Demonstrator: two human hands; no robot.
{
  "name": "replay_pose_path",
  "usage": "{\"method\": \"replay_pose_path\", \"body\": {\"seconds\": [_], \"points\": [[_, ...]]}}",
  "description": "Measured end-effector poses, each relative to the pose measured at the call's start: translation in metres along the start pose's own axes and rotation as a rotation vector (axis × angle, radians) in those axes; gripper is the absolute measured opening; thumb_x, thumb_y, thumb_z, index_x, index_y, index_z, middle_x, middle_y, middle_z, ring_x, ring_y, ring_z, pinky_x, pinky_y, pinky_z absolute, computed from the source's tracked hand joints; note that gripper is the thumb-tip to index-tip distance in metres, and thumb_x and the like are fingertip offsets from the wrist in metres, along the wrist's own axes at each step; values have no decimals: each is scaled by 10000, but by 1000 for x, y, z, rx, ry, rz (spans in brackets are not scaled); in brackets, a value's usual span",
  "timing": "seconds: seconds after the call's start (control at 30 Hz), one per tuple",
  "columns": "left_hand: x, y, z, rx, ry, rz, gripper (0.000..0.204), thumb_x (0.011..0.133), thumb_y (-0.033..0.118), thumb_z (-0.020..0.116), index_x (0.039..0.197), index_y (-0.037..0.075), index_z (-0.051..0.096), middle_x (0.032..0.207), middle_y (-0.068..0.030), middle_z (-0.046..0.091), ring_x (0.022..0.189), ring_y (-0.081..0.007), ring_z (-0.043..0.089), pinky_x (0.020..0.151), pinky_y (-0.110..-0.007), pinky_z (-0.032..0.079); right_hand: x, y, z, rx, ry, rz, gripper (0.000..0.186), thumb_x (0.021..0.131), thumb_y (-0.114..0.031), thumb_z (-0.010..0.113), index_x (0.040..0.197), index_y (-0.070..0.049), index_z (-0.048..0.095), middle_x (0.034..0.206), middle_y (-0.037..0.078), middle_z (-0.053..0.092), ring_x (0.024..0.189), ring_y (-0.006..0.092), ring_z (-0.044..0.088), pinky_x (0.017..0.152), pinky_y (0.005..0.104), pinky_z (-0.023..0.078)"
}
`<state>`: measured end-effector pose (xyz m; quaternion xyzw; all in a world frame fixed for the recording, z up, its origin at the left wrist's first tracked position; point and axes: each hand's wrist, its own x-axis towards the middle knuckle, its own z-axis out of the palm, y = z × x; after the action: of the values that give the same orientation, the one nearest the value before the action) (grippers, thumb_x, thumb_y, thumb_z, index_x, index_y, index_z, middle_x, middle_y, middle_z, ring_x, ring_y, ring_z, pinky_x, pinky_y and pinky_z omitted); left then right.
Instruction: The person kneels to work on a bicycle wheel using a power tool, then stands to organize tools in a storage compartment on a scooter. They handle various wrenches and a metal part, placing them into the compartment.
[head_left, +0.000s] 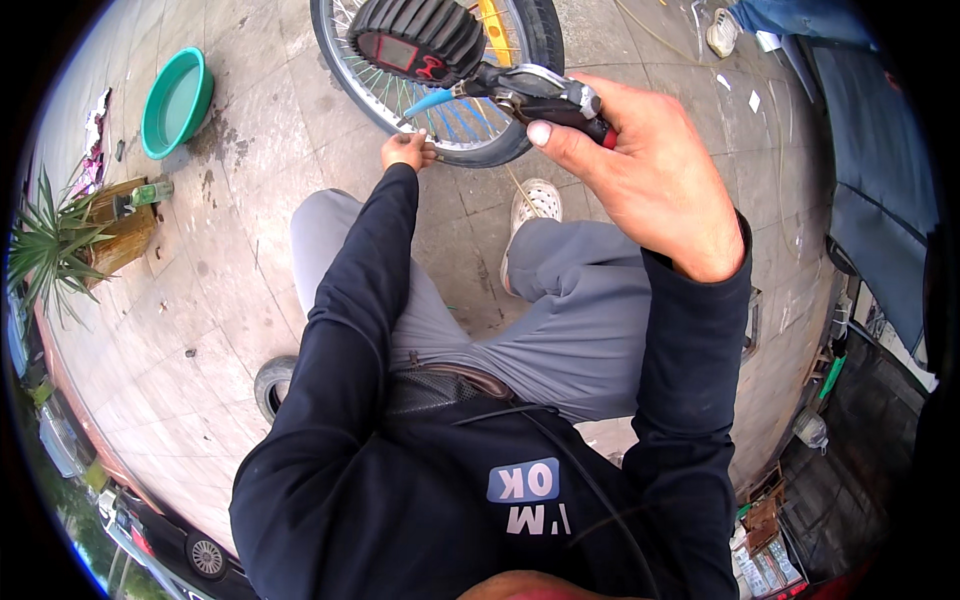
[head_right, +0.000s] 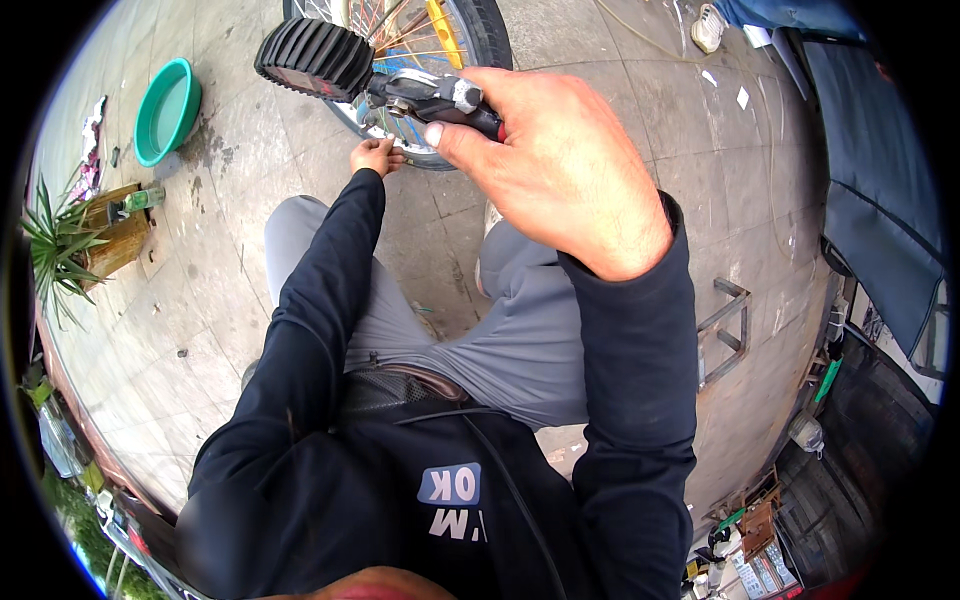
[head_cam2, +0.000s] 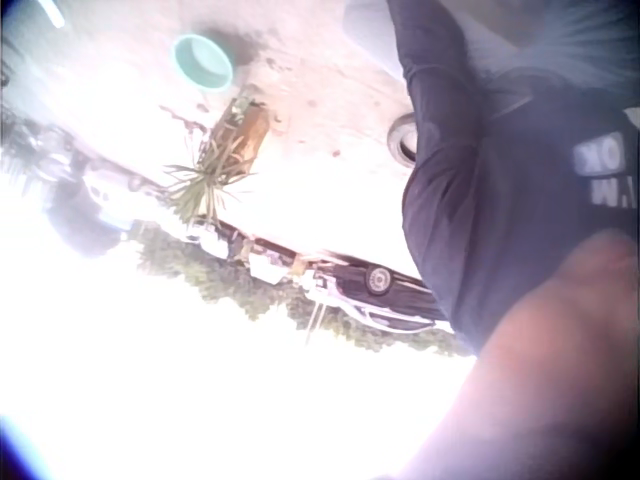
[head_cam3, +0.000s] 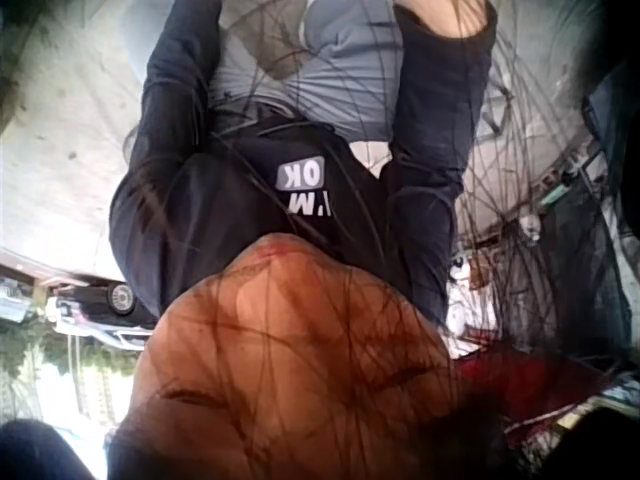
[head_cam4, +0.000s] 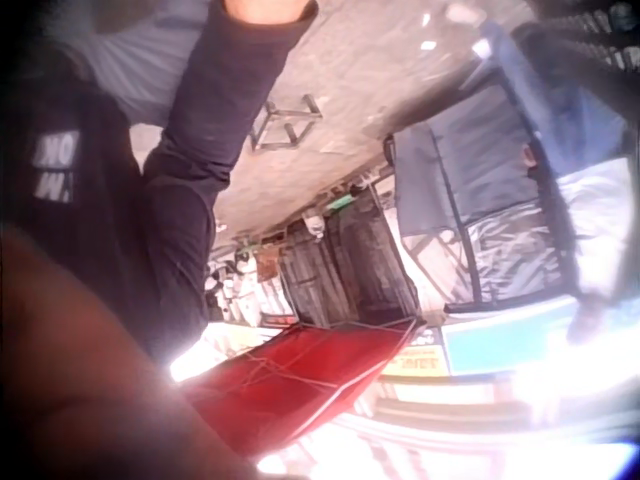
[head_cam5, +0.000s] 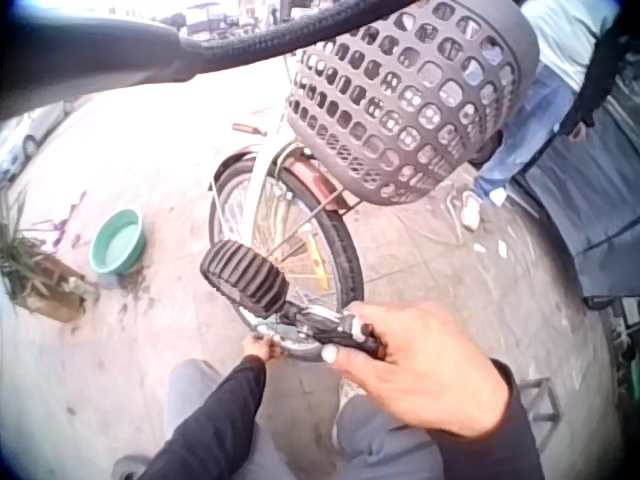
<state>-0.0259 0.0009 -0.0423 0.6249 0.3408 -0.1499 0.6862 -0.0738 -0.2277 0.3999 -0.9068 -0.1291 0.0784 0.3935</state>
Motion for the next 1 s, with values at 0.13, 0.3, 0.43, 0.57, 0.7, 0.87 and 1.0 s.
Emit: {"method": "replay_pose_path", "body": {"seconds": [0.13, 0.3, 0.43, 0.57, 0.7, 0.87, 1.0], "points": [[23, -16, 0, 84, 23, 172, 235, 948, 197, 676, 924, -36, 664, 690, -48, 618, 506, -133, 559, 461, -281, 476, -1, -7, -3, -15, -42, 38, 237, 850, -235, 692, 920, -12, 659, 649, 187, 584, 579, 352, 579, 544, 428, 438], [21, -22, 13, 444, 306, 428, 254, 807, 168, 796, 972, -2, 703, 841, -79, 740, 748, -171, 709, 718, -329, 559, -3, -6, -7, -68, -64, 77, 228, 848, -241, 699, 909, -24, 663, 631, 189, 576, 591, 382, 582, 543, 437, 436], [2, -5, 21, 427, 266, 341, 308, 755, 164, 826, 977, -4, 695, 892, -86, 750, 814, -179, 717, 796, -325, 553, -3, -9, -9, -121, -86, 71, 219, 848, -240, 701, 904, -31, 666, 627, 184, 581, 593, 386, 587, 543, 437, 440], [48, -37, 1, 305, 284, 440, 329, 715, 161, 827, 947, -31, 695, 858, -108, 738, 799, -189, 706, 776, -337, 552, -1, -10, -8, -99, -102, 26, 214, 847, -237, 705, 908, -35, 669, 639, 185, 594, 606, 388, 600, 549, 436, 452], [28, -22, 10, 529, 187, 397, 315, 683, 177, 831, 885, -17, 686, 811, -118, 722, 749, -191, 683, 735, -335, 538, -3, -4, -8, -117, -79, 33, 211, 844, -235, 711, 909, -38, 673, 645, 183, 603, 619, 387, 611, 560, 436, 465], [-15, 16, 14, 662, 195, 537, 272, 727, 164, 819, 887, 2, 669, 799, -114, 727, 766, -223, 716, 751, -355, 551, -3, -3, -10, -132, -58, 25, 213, 843, -240, 713, 903, -38, 681, 640, 182, 605, 623, 385, 617, 568, 439, 472], [-10, 6, 11, 611, 211, 589, 257, 740, 190, 809, 897, 21, 698, 827, -126, 738, 796, -251, 726, 775, -369, 556, 2, -4, -7, -129, -37, -10, 208, 841, -238, 715, 907, -41, 691, 633, 183, 601, 616, 384, 616, 570, 438, 474]]}}
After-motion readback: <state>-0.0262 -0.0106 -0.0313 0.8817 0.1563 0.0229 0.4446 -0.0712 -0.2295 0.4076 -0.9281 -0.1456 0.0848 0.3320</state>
